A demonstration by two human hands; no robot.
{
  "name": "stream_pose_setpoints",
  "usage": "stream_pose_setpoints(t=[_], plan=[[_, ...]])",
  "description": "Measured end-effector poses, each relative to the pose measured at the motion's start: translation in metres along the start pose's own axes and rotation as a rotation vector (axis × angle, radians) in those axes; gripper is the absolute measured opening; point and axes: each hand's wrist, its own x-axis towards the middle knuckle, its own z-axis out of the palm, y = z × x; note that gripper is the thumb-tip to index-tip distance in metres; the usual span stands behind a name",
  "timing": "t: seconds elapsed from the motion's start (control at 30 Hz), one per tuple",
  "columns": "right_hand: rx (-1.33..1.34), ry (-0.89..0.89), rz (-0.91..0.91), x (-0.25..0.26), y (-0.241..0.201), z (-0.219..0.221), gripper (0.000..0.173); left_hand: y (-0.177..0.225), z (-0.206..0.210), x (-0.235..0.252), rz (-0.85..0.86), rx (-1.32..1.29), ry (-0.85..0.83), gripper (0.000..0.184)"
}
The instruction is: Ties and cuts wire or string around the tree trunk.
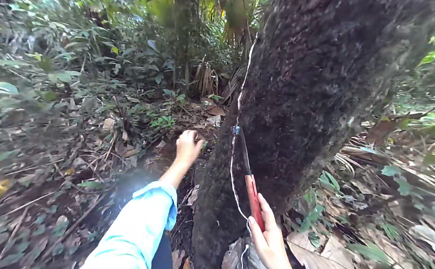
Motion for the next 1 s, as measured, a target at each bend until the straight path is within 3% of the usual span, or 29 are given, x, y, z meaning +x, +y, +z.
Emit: stream_pose_setpoints(t=[0.1,0.17,0.23,0.37,0.5,0.63,0.83,1.0], plan=[[-0.159,0.103,-0.061,0.010,0.007,0.027,0.063,0.044,0.027,-0.027,0.634,-0.154,0.276,0.030],[-0.269,0.181,-0.111,0.025,0.011,0.047,0.058,0.074,0.039,-0.039,1.055,-0.308,0.267,0.037],[-0.363,0.281,-0.121,0.037,0.009,0.065,0.036,0.090,0.054,-0.037,1.310,-0.378,0.147,0.057],[-0.428,0.276,0.030,0.031,-0.034,0.075,0.026,0.089,0.062,-0.032,1.369,-0.528,0.054,0.080],[-0.437,0.148,0.205,0.026,-0.088,0.073,0.022,0.088,0.039,-0.029,1.351,-0.707,-0.033,0.084],[-0.469,0.040,0.353,0.038,-0.130,0.083,0.029,0.083,0.019,-0.016,1.353,-0.844,-0.117,0.086],[-0.608,0.192,0.331,0.043,-0.139,0.131,0.027,0.062,0.015,-0.004,1.479,-0.937,-0.122,0.081],[-0.622,0.202,0.332,0.045,-0.151,0.130,0.024,0.068,0.010,-0.002,1.465,-1.002,-0.106,0.080]])
